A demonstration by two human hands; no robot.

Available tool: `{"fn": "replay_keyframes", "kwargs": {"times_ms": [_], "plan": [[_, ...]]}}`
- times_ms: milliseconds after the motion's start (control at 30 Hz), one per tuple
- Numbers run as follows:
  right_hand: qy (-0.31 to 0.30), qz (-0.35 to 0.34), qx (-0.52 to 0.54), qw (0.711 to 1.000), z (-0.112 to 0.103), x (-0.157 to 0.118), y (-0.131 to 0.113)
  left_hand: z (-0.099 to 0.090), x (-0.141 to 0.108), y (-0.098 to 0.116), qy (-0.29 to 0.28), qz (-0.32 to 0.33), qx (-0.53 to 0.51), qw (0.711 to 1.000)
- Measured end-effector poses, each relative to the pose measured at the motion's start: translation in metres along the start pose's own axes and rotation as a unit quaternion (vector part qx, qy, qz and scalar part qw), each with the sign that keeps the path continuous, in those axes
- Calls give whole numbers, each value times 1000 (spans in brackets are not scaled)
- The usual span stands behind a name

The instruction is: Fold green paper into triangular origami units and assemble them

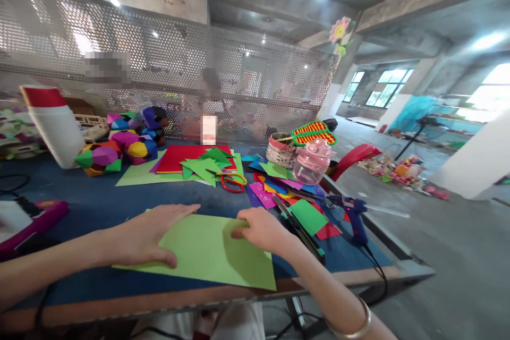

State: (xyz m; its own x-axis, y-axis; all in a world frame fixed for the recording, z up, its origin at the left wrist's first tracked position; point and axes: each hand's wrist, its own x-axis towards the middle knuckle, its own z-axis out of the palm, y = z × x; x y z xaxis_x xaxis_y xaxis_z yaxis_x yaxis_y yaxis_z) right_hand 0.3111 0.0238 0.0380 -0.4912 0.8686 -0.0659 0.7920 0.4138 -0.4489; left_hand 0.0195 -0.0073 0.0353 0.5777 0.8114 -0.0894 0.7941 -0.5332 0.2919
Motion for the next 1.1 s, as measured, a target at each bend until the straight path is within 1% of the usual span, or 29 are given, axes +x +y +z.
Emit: {"fn": "replay_keyframes", "kwargs": {"times_ms": [67,167,233,300,400,533,600,667,733,767,800,867,967,1000,1100], "plan": [[15,-1,24,1000,5,8,-3,-4,0,-7,37,-1,15,999],[33,-20,61,997,13,24,-9,-8,4,-18,129,14,40,991],[46,-40,82,995,20,37,-13,-7,10,-25,193,34,54,979],[63,-60,100,991,25,48,-18,-4,16,-31,230,57,56,970],[91,-80,125,985,29,62,-25,2,26,-35,248,80,33,965],[102,-77,182,975,28,76,-26,7,34,-34,256,90,15,962],[93,-68,231,966,30,82,-22,10,36,-31,247,107,16,963],[75,-57,285,954,33,85,-18,14,36,-28,223,138,20,965],[58,-43,331,941,36,84,-15,19,34,-24,200,164,32,965],[52,-34,350,935,37,82,-14,22,33,-22,198,171,40,964],[45,-25,367,929,37,80,-14,25,32,-21,205,173,48,962],[30,-5,394,919,36,73,-15,29,29,-19,242,179,65,952],[3,24,421,907,30,64,-18,29,25,-18,315,203,93,922],[-4,31,425,905,29,63,-20,29,24,-18,331,215,106,913],[-13,42,420,906,28,62,-21,29,21,-18,350,251,153,889]]}}
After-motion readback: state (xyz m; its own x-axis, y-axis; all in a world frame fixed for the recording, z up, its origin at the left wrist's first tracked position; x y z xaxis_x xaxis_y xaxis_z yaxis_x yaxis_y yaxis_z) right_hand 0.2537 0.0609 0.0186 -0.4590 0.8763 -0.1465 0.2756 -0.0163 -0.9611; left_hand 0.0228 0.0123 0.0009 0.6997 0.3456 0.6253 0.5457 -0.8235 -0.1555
